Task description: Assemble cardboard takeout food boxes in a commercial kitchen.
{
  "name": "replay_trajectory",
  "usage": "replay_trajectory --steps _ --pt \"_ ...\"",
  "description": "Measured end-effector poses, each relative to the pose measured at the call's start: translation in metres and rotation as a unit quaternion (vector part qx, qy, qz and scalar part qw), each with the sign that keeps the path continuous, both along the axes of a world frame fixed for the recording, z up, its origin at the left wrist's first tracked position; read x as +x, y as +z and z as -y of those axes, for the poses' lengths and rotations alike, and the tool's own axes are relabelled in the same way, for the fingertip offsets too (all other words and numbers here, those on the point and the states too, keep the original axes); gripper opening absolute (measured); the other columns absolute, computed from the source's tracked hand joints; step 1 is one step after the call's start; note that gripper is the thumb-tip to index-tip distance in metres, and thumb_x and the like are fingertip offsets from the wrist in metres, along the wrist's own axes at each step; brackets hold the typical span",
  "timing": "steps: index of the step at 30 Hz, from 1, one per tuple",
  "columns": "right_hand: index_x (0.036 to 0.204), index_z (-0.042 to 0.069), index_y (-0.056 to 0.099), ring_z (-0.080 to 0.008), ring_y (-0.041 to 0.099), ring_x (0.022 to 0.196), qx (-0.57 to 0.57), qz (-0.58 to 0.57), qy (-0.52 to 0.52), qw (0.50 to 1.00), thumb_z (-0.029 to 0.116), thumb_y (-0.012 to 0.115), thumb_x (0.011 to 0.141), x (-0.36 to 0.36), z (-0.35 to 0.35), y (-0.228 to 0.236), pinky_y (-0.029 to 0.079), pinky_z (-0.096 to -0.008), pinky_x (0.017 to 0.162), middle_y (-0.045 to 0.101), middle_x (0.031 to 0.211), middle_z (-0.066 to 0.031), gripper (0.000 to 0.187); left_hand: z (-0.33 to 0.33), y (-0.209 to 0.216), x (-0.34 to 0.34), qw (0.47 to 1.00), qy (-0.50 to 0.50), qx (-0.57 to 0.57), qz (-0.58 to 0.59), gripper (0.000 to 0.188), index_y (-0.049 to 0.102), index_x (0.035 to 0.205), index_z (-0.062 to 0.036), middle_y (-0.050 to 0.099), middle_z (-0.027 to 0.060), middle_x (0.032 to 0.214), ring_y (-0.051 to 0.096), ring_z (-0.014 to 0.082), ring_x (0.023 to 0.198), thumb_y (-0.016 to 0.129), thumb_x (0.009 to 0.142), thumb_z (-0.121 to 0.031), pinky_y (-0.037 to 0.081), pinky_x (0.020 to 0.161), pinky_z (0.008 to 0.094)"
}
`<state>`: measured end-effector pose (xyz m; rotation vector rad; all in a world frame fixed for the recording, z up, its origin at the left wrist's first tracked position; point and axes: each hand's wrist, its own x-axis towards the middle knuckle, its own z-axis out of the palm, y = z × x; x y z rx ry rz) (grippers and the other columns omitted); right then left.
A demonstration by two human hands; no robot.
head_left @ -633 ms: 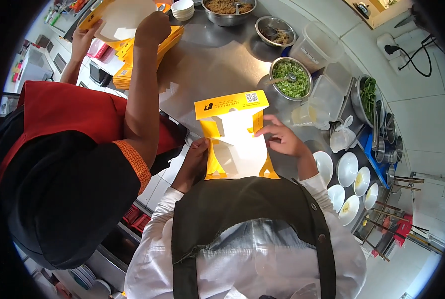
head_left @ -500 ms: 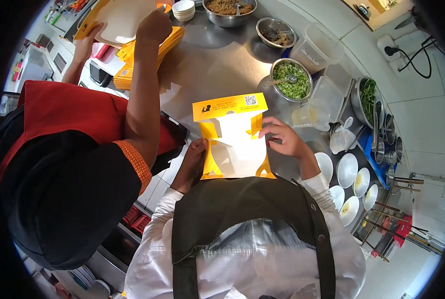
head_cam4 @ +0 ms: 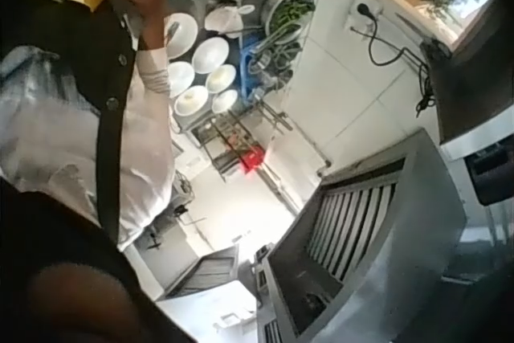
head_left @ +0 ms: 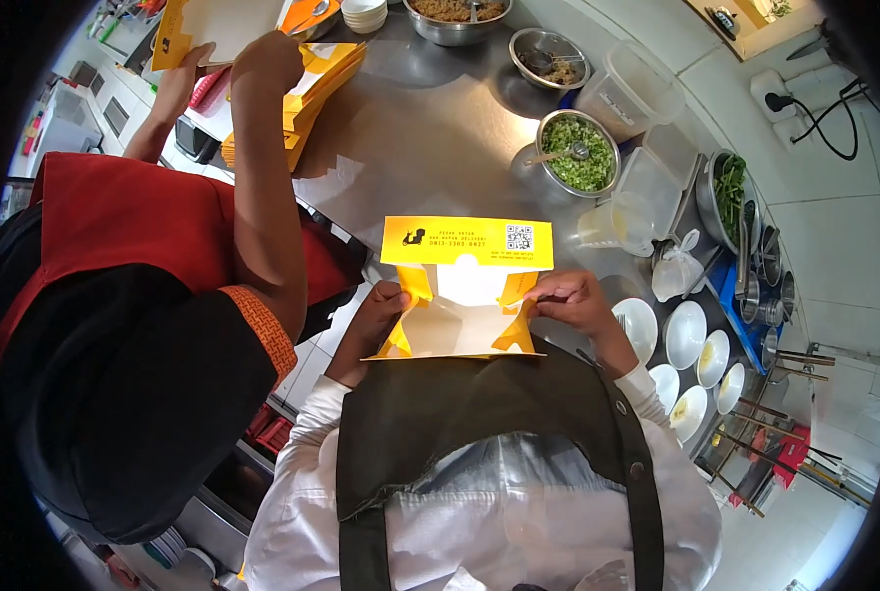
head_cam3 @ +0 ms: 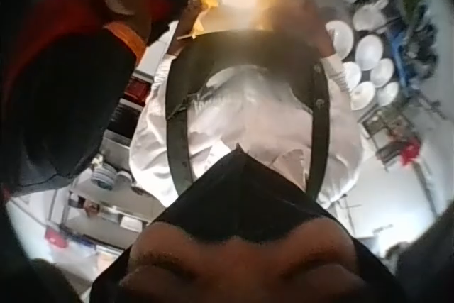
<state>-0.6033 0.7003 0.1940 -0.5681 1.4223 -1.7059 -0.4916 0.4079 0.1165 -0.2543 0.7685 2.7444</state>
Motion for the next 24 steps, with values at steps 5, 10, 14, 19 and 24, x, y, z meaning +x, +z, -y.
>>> replay_trajectory --steps 5,10,14,19,24 --pt "0.109 0.002 0.058 -0.0103 0.057 0.074 0.017 0.073 -0.126 0.989 -0.011 0.057 0.074 0.018 -0.001 -0.008 0.05 -0.0252 0.071 0.058 0.079 -0.0058 0.037 0.054 0.023 -0.046 0.968 -0.004 0.232 0.093 0.026 0.061 0.093 0.0008 0.064 0.0072 0.089 0.061 0.0132 0.078 0.062 0.08 -0.022 0.048 0.072 0.0251" --pt "0.127 0.006 0.042 -0.0081 0.056 0.074 0.044 0.063 -0.175 0.982 -0.011 0.057 0.073 0.005 0.006 -0.002 0.046 -0.0215 0.071 0.056 0.07 -0.0019 0.059 0.098 0.05 -0.104 0.877 -0.022 0.448 0.172 0.025 0.061 0.091 0.0002 0.064 0.007 0.09 0.061 0.0128 0.079 0.061 0.081 -0.023 0.048 0.073 0.0251" --pt "0.123 -0.001 0.044 -0.0099 0.057 0.081 -0.049 0.001 -0.141 0.989 -0.008 0.061 0.072 -0.013 0.026 0.023 0.044 -0.0227 0.078 0.061 0.086 -0.0056 0.055 0.135 0.08 -0.148 0.768 -0.04 0.598 0.226 0.025 0.062 0.09 -0.0003 0.063 0.0068 0.09 0.06 0.0124 0.08 0.061 0.081 -0.023 0.048 0.074 0.0252" --pt "0.112 -0.004 0.052 -0.0123 0.055 0.093 -0.041 -0.017 -0.126 0.991 -0.002 0.063 0.074 -0.021 0.032 0.038 0.045 -0.0241 0.081 0.058 0.104 -0.0075 0.04 0.22 0.115 -0.223 0.588 -0.074 0.745 0.306 0.024 0.062 0.089 -0.001 0.063 0.0066 0.09 0.06 0.012 0.081 0.06 0.082 -0.024 0.047 0.075 0.0253" --pt "0.112 -0.005 0.052 -0.0126 0.055 0.091 -0.043 0.011 -0.135 0.99 0.003 0.063 0.077 -0.019 0.038 0.04 0.045 -0.0239 0.08 0.059 0.103 -0.0065 0.037 0.206 0.16 -0.241 0.382 -0.068 0.84 0.38 0.023 0.062 0.088 -0.0016 0.063 0.0064 0.091 0.059 0.0116 0.082 0.059 0.082 -0.024 0.047 0.076 0.0254"
